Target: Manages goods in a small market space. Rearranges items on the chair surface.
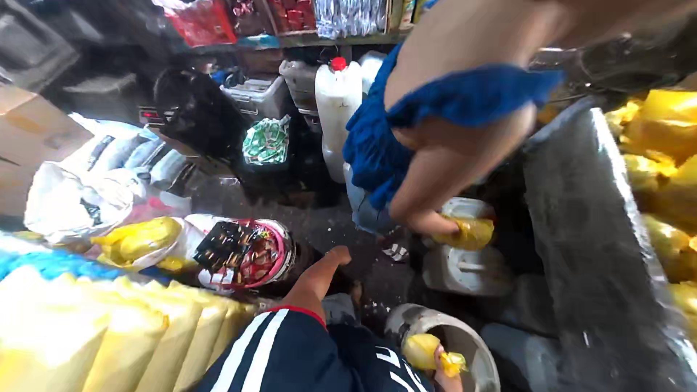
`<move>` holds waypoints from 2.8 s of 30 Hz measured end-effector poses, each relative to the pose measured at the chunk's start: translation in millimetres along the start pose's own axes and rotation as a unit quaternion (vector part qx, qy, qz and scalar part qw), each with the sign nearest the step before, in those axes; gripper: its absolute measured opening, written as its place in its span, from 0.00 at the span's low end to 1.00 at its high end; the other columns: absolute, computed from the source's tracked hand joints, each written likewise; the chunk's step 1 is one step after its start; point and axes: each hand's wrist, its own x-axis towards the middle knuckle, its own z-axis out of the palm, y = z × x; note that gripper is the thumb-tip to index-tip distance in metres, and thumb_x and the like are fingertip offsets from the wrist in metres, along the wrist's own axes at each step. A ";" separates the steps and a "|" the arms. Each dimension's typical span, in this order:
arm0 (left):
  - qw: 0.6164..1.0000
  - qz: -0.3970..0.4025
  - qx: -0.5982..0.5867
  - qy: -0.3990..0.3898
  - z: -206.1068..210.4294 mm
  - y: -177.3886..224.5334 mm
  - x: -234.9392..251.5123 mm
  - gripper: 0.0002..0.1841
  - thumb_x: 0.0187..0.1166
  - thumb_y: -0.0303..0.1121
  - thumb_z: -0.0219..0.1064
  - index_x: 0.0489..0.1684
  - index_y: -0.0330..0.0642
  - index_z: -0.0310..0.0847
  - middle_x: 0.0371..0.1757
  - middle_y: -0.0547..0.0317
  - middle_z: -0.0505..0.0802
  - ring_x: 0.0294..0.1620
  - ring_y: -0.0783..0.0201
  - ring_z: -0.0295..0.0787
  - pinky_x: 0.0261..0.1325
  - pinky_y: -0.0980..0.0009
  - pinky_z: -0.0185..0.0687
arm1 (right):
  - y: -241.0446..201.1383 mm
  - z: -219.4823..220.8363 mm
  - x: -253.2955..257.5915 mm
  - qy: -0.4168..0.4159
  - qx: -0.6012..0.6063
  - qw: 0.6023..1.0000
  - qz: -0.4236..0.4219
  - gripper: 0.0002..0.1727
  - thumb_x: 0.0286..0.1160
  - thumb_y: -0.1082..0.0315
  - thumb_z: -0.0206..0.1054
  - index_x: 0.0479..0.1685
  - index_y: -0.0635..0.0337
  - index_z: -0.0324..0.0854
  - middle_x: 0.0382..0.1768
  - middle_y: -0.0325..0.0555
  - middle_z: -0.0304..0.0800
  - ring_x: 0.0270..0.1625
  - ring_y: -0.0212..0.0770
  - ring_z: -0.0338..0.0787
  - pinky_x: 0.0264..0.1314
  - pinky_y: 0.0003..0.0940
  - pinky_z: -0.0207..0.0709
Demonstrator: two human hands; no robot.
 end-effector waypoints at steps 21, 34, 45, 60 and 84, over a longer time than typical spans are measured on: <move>0.990 -0.058 -0.109 -0.073 -41.3 -104.6 31.1 0.23 0.85 0.40 0.62 0.68 0.28 0.80 0.72 0.31 0.84 0.75 0.34 0.78 0.73 0.30 0.69 | -253.4 155.7 97.8 -0.385 -0.103 0.844 -0.359 0.18 0.86 0.63 0.57 0.52 0.72 0.82 0.39 0.41 0.87 0.44 0.18 0.84 0.54 0.16 0.78; 0.981 0.020 -0.182 0.063 -134.5 -110.7 44.0 0.19 0.89 0.33 0.59 0.65 0.25 0.81 0.69 0.28 0.84 0.75 0.33 0.77 0.78 0.36 0.66 | -378.0 179.6 163.5 -0.395 0.007 0.812 -0.430 0.12 0.86 0.61 0.54 0.33 0.51 0.77 0.28 0.19 0.77 0.35 0.08 0.77 0.46 0.08 0.74; 0.967 -0.067 -0.239 0.059 -231.5 -223.7 97.0 0.22 0.89 0.39 0.58 0.68 0.27 0.80 0.70 0.28 0.84 0.76 0.34 0.78 0.79 0.36 0.66 | -446.1 275.0 178.8 -0.339 0.025 0.854 -0.395 0.11 0.87 0.65 0.55 0.42 0.60 0.80 0.34 0.23 0.81 0.41 0.09 0.78 0.53 0.10 0.74; 0.948 -0.118 -0.284 0.077 -347.1 -407.7 148.4 0.22 0.90 0.40 0.55 0.66 0.28 0.81 0.70 0.29 0.84 0.74 0.35 0.79 0.78 0.38 0.67 | -536.4 440.0 188.5 -0.203 -0.050 0.894 -0.396 0.14 0.87 0.64 0.56 0.42 0.68 0.78 0.33 0.31 0.78 0.39 0.11 0.77 0.49 0.09 0.73; 0.856 -0.225 -0.462 0.048 -388.9 -490.5 131.7 0.23 0.90 0.40 0.57 0.73 0.31 0.76 0.69 0.33 0.85 0.68 0.40 0.83 0.72 0.44 0.74 | -605.6 696.8 357.8 -0.438 -0.374 0.803 -0.151 0.19 0.79 0.74 0.59 0.67 0.70 0.78 0.49 0.58 0.86 0.50 0.45 0.85 0.61 0.41 0.77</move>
